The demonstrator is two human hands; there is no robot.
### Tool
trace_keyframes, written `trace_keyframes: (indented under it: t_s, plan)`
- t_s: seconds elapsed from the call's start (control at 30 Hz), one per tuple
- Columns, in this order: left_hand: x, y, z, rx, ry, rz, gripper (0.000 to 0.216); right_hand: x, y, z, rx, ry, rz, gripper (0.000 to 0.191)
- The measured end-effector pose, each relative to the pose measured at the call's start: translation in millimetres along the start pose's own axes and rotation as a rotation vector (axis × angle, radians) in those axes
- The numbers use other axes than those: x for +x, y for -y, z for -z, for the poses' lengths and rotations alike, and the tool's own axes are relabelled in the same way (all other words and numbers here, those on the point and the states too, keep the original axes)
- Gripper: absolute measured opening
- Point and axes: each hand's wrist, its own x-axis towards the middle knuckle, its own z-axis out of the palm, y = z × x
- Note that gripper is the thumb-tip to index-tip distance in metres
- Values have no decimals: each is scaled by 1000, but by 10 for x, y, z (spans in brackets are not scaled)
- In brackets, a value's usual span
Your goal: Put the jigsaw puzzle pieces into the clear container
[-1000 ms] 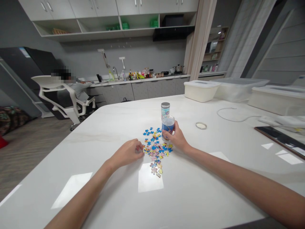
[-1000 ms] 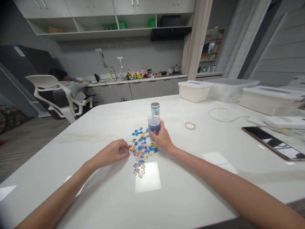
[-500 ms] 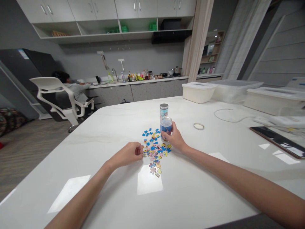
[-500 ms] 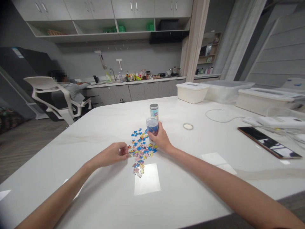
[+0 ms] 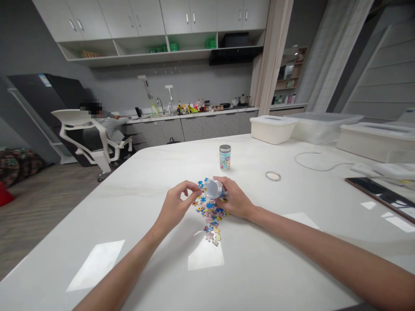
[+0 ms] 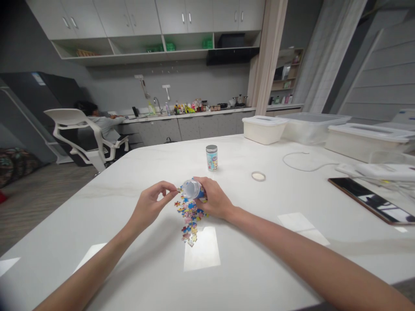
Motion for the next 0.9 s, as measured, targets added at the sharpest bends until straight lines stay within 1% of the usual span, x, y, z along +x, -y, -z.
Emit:
trace_keyframes:
  t_s: [0.07,0.13,0.23,0.37,0.53,0.63,0.7,0.73,0.77,0.8,0.9]
  plan:
    - [-22,-24,-14,14,-9,-58,9,-11,17,1,-32,37,91,60]
    - [-46,-40,-31,53,7,-119,6,-13,27,2,-37,56,142,63]
    - [-89,-57,-64,142,24,-186,7,-14,22,3,-30,73,155,65]
    - [-141,-52,-106,260,40,-238,10,-21,11,9,-46,95,175,67]
    - [-151,-31,-112,287,47,-306,12,-15,31,22,-55,101,209,68]
    - [-120,-56,-76,262,-18,-308,10,-10,42,28,-45,84,182,63]
    - [-86,-60,-34,269,-69,-254,7,-7,41,30,-33,54,113,59]
    - [-67,-48,-9,284,-70,-214,6,-5,37,30,-23,31,62,58]
    - [-49,-25,16,308,-38,-172,6,-1,30,30,-11,4,3,57]
    - [-32,10,42,341,26,-130,7,4,20,30,5,-26,-63,56]
    - [-1,152,100,463,317,-29,9,27,-19,28,66,-115,-280,52]
